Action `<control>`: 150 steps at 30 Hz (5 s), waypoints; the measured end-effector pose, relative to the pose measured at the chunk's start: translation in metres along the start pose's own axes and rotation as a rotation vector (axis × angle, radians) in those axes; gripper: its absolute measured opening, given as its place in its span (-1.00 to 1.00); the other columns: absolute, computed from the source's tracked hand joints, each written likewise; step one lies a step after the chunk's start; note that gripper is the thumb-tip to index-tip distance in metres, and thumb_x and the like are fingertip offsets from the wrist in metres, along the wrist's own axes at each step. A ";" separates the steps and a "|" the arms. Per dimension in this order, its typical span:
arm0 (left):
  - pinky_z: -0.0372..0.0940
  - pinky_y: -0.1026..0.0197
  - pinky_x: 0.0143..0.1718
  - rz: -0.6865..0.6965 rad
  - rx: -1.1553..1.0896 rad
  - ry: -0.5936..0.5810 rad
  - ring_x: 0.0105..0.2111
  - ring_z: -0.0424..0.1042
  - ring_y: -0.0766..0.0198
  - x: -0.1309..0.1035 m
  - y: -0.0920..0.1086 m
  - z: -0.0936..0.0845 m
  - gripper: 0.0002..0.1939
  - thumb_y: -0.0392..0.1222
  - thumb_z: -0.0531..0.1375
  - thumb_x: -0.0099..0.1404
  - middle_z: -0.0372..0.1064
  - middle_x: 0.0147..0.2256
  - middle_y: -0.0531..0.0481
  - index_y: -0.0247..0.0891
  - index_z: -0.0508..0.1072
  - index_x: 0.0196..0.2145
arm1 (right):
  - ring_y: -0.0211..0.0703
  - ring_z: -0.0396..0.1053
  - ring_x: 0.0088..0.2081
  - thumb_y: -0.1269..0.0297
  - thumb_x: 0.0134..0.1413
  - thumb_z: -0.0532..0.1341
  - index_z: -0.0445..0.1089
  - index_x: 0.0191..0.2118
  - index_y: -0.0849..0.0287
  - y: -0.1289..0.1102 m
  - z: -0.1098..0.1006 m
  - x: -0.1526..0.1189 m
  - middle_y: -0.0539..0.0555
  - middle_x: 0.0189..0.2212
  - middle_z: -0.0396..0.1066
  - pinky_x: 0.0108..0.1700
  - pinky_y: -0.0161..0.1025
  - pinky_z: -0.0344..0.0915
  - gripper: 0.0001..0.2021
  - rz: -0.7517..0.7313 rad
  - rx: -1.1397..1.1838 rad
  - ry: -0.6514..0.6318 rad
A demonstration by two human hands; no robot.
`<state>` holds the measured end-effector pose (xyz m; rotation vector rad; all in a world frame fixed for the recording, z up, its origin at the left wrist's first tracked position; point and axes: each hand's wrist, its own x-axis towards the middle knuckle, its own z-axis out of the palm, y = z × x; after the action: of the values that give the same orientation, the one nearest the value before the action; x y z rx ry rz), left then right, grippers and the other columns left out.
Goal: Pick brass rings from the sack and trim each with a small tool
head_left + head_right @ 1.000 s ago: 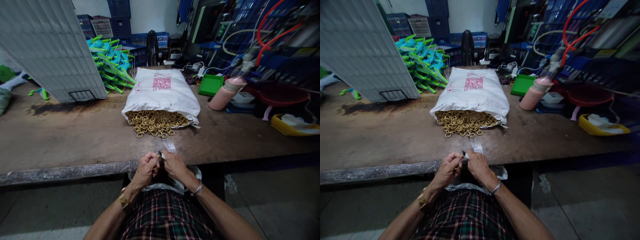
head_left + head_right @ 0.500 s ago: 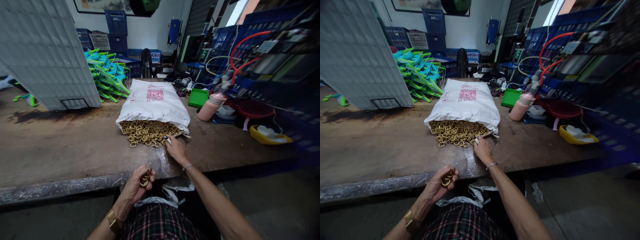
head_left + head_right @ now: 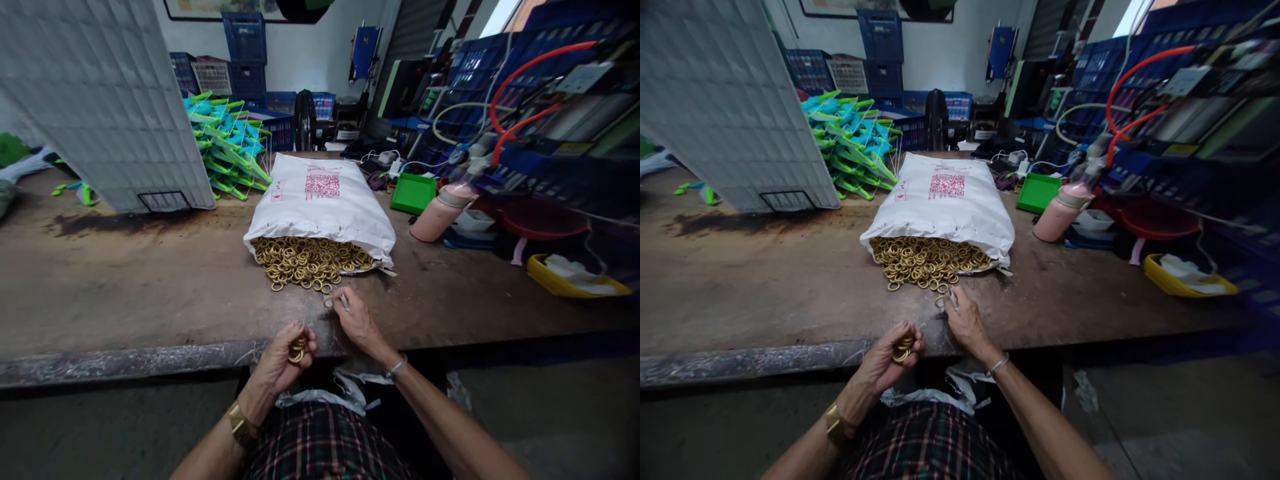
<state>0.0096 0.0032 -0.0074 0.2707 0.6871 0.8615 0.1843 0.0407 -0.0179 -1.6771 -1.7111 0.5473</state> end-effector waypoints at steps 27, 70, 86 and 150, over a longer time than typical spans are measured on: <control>0.05 0.43 -0.70 0.159 0.535 0.063 -0.70 0.16 0.51 -0.004 -0.004 0.004 -0.66 0.08 0.15 0.09 0.22 -0.58 0.12 -0.28 0.27 -0.39 | -0.34 0.12 -0.55 0.20 0.02 0.04 0.19 -0.46 0.15 -0.040 0.015 -0.037 -0.13 -0.64 0.16 -0.48 -0.40 0.08 -0.85 0.110 0.345 -0.153; 0.01 0.44 -0.71 0.072 0.188 -0.005 -0.62 0.21 0.48 -0.011 0.000 0.004 -0.72 -0.03 0.20 0.08 0.34 -0.43 -0.02 -0.31 0.26 -0.44 | -0.17 0.31 -0.34 0.26 0.09 0.03 0.26 -0.21 0.17 -0.008 0.011 0.029 0.11 -0.30 0.39 -0.42 -0.30 -0.05 -0.82 0.088 -0.551 -0.054; 0.02 0.47 -0.71 0.112 0.097 0.060 -0.58 0.23 0.47 0.002 0.005 0.000 -0.75 -0.15 0.26 0.01 0.23 -0.51 0.07 -0.30 0.26 -0.44 | -0.27 0.20 -0.47 0.24 0.07 -0.04 0.18 -0.34 0.15 -0.011 0.010 0.000 -0.04 -0.50 0.23 -0.39 -0.36 0.08 -0.87 -0.019 0.052 -0.074; 0.06 0.38 -0.72 -0.019 0.343 0.272 -0.69 0.16 0.45 -0.006 0.012 0.003 -0.57 0.10 0.32 -0.22 0.33 -0.60 0.06 -0.29 0.36 -0.51 | -0.06 0.36 -0.32 0.18 0.06 0.02 0.15 -0.12 0.23 -0.027 0.030 0.020 0.18 -0.31 0.38 -0.33 -0.19 0.20 -0.71 0.130 -0.485 -0.122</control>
<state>0.0013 0.0063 0.0034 0.4582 1.0926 0.7666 0.1452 0.0631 -0.0160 -2.1410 -1.9414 0.3095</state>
